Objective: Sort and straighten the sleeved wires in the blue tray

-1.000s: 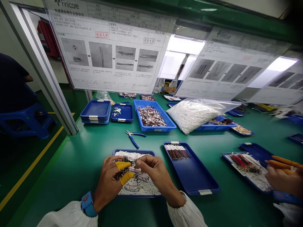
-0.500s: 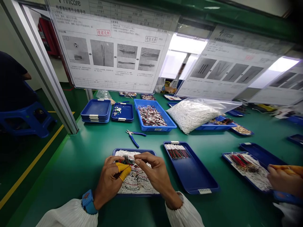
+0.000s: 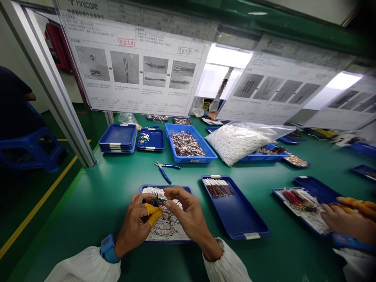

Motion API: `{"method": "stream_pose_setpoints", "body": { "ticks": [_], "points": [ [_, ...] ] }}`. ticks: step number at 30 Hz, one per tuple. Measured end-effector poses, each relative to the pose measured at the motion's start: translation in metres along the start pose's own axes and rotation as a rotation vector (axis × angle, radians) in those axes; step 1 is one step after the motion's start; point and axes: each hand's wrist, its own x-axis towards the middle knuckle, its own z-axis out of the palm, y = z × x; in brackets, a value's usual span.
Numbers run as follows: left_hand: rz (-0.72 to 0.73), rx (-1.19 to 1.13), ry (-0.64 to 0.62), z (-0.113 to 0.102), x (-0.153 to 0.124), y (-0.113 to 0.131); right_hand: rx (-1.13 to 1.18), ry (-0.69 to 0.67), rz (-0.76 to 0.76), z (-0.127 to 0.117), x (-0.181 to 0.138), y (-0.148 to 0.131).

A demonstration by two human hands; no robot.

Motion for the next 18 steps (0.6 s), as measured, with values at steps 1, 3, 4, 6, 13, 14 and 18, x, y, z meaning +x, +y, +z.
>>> {"method": "stream_pose_setpoints", "body": {
  "ticks": [1, 3, 4, 6, 13, 14, 18],
  "points": [
    [0.006, 0.0, 0.004, 0.0, 0.0, 0.0, -0.01, -0.019, -0.016, 0.0, 0.001, -0.001],
    [0.017, 0.0, 0.012, 0.0, 0.0, -0.001, -0.026, -0.037, -0.045, 0.001, 0.001, -0.004],
    [0.02, -0.004, 0.014, 0.0, -0.001, -0.001, -0.03, -0.033, -0.054, 0.001, 0.001, -0.004],
    [0.026, -0.021, 0.013, 0.0, -0.001, -0.002, -0.021, 0.0, -0.063, 0.002, 0.001, -0.003],
    [0.075, -0.039, 0.079, 0.004, 0.002, 0.005, -0.007, -0.01, -0.003, 0.0, -0.003, 0.002],
    [0.088, -0.035, 0.083, 0.006, 0.002, 0.006, -0.032, -0.03, 0.008, -0.001, -0.005, 0.002],
    [0.087, 0.001, 0.147, 0.017, -0.001, -0.002, -0.151, -0.022, -0.011, -0.009, -0.007, 0.012]
  ]
}}
